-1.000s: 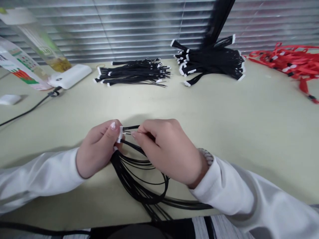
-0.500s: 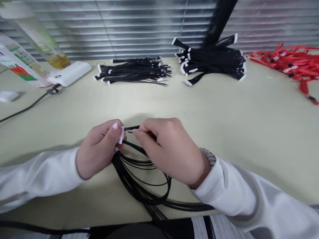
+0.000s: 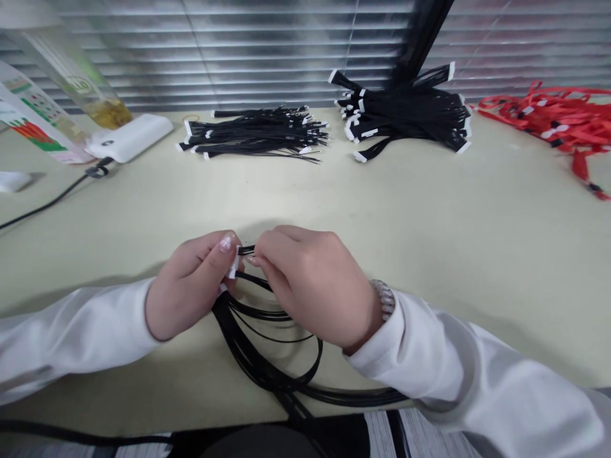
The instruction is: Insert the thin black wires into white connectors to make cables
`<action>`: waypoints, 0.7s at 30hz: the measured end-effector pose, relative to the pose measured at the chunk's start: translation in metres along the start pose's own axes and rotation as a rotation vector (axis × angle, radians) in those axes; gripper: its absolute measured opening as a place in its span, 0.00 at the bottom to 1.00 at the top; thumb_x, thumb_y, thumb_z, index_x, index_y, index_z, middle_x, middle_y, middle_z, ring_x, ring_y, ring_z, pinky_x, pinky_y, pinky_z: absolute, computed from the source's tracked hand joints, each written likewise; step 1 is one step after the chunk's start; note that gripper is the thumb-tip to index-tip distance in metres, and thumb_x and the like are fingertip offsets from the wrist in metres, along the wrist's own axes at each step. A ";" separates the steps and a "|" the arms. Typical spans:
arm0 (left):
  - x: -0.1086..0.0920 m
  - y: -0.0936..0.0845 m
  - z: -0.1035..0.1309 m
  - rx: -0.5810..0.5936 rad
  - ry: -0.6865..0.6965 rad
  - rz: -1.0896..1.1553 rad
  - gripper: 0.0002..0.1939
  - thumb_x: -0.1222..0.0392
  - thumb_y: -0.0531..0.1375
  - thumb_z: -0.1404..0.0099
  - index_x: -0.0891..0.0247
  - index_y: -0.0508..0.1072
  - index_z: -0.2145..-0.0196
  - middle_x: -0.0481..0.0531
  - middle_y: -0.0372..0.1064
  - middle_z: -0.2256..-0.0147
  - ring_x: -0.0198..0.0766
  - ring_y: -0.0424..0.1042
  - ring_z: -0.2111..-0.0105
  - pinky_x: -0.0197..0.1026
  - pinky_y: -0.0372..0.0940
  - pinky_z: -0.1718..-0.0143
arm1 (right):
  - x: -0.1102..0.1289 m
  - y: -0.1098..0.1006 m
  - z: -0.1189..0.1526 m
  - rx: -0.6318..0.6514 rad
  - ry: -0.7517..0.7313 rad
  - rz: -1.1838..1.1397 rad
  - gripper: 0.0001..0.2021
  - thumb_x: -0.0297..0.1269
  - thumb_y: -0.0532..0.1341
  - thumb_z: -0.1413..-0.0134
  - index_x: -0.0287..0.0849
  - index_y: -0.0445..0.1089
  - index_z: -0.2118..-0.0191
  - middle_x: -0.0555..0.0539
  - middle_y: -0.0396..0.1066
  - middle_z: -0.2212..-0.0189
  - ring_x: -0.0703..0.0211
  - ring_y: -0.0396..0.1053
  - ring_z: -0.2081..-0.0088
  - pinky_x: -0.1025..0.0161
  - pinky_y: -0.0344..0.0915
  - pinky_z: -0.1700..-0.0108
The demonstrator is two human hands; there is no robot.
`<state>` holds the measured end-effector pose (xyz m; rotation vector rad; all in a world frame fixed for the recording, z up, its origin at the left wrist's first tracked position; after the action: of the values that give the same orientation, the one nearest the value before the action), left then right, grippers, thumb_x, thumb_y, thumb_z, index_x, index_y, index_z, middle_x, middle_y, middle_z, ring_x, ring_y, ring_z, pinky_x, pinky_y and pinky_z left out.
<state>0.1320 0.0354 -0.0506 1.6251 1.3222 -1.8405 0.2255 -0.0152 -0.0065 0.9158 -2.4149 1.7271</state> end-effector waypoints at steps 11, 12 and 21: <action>0.025 -0.017 -0.009 -0.262 -0.165 0.186 0.20 0.46 0.53 0.38 0.63 0.63 0.80 0.44 0.57 0.85 0.28 0.56 0.85 0.32 0.53 0.84 | -0.001 -0.050 0.001 -0.190 -0.029 0.239 0.13 0.45 0.63 0.53 0.41 0.63 0.68 0.48 0.63 0.73 0.63 0.61 0.73 0.64 0.58 0.71; 0.028 -0.018 -0.009 -0.281 -0.174 0.212 0.20 0.45 0.53 0.38 0.63 0.64 0.79 0.43 0.57 0.85 0.28 0.56 0.86 0.32 0.52 0.84 | 0.002 -0.054 0.003 -0.189 0.007 0.191 0.12 0.43 0.62 0.51 0.43 0.61 0.73 0.53 0.59 0.80 0.67 0.56 0.79 0.66 0.55 0.75; 0.025 -0.023 -0.007 -0.321 -0.158 0.191 0.21 0.45 0.52 0.37 0.64 0.65 0.78 0.43 0.58 0.85 0.28 0.58 0.85 0.32 0.54 0.83 | -0.009 0.021 0.012 0.379 0.194 -0.293 0.13 0.35 0.51 0.43 0.42 0.63 0.77 0.54 0.56 0.83 0.68 0.51 0.79 0.67 0.50 0.77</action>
<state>0.1120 0.0601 -0.0633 1.3584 1.2693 -1.5204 0.2261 -0.0178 -0.0323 1.0173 -1.7652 2.0751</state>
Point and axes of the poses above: each hand's wrist, its own z-axis away from the middle knuckle, its own y-axis out of the palm, x = y × z, the point moved 8 cm from there along -z, towards the middle knuckle
